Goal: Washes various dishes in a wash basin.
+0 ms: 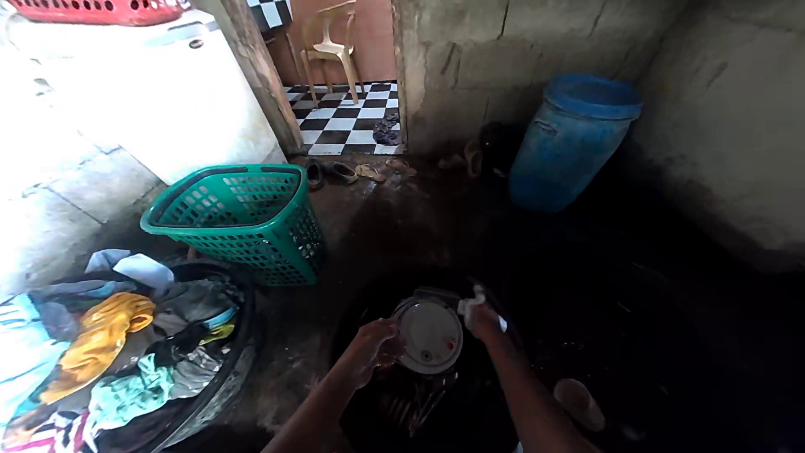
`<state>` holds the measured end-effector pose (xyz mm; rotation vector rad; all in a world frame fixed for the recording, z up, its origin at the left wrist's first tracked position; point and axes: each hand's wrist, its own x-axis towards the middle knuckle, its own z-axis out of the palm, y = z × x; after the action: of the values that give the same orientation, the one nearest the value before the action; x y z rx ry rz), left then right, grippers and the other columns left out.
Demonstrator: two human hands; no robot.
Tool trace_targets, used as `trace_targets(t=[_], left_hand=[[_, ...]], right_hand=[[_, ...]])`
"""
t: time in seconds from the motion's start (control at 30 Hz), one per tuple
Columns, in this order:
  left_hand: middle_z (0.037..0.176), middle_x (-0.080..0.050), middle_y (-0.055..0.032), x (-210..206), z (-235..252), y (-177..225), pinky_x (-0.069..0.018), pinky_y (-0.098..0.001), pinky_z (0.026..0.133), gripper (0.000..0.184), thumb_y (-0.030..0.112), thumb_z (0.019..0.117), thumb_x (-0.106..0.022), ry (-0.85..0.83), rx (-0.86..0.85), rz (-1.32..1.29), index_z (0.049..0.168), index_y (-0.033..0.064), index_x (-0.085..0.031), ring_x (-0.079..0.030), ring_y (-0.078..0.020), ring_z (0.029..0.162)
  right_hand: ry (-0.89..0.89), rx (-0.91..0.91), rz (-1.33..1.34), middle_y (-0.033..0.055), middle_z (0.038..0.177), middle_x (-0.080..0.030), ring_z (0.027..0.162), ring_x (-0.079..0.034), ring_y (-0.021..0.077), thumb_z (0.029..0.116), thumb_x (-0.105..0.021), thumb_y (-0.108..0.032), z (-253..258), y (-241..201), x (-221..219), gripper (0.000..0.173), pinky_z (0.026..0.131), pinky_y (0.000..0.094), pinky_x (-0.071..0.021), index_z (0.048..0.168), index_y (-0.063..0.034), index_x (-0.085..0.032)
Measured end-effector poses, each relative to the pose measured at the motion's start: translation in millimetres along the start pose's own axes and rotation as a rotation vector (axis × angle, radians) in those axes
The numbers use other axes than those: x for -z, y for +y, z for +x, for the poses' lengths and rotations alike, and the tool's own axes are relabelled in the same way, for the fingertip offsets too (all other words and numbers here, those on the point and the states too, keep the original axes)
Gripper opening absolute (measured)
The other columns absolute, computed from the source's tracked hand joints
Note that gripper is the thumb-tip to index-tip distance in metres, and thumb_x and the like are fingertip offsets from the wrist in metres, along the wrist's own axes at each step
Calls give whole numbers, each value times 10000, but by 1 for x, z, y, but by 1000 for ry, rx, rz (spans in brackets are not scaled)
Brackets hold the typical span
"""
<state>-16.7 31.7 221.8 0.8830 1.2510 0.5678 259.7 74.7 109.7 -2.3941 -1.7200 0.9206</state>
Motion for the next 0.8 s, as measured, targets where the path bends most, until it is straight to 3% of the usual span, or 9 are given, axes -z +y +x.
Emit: trace_targets(t=[0.03, 0.17, 0.23, 0.33, 0.43, 0.67, 0.8], left_hand=[[968, -703, -109, 0, 1, 0, -570, -317, 720, 307, 186, 1083, -445, -15, -4, 16, 1318, 20, -552, -692, -180, 815], [962, -710, -93, 4, 1, 0, -575, -310, 721, 303, 173, 1063, -464, -65, -23, 75, 1303, 14, -561, -697, -167, 818], [948, -708, -75, 5, 1, -1, -572, -301, 715, 292, 160, 1057, -471, -65, -23, 97, 1292, 15, -566, -692, -150, 803], [950, -706, -63, 8, 3, -4, -562, -289, 709, 290, 152, 1052, -490, -72, -14, 134, 1297, 13, -560, -685, -135, 801], [957, -705, -63, 9, 6, -6, -559, -291, 714, 289, 148, 1054, -504, -95, -1, 172, 1304, 13, -556, -681, -131, 803], [1028, -670, -122, -1, 4, 1, -558, -328, 756, 310, 128, 1067, -500, -80, -44, 195, 1337, -21, -531, -664, -161, 828], [1040, -658, -141, -5, 0, 8, -550, -328, 754, 307, 117, 1076, -490, -31, -79, 183, 1345, -27, -524, -650, -168, 823]], right_hand=[[-45, 35, -46, 286, 1403, -570, 1255, -592, 458, 1063, -499, -233, 6, -10, -9, 651, 1041, 606, -472, 1624, -54, -222], [-39, 43, -64, 283, 1529, -459, 1283, -580, 453, 1090, -395, -139, 29, -30, -42, 603, 1058, 576, -476, 1639, -47, -163], [8, -33, -5, 268, 1507, -490, 1287, -584, 435, 1100, -392, -172, 41, -32, -54, 580, 1061, 557, -478, 1636, -62, -200], [66, -117, 85, 258, 1430, -570, 1292, -583, 429, 1111, -394, -230, 49, -31, -62, 502, 1080, 559, -463, 1577, -46, -364], [38, -101, -31, 282, 1383, -589, 1269, -591, 445, 1096, -399, -177, 47, -25, -60, 496, 1071, 567, -463, 1560, -3, -358], [-52, -65, -166, 316, 1496, -474, 1382, -477, 475, 1078, -424, -115, 0, -17, -31, 479, 1124, 614, -390, 1514, 82, -389], [37, -101, -293, 299, 1486, -494, 1352, -508, 476, 1075, -406, -111, -26, -8, -13, 477, 1085, 636, -414, 1524, 47, -395]])
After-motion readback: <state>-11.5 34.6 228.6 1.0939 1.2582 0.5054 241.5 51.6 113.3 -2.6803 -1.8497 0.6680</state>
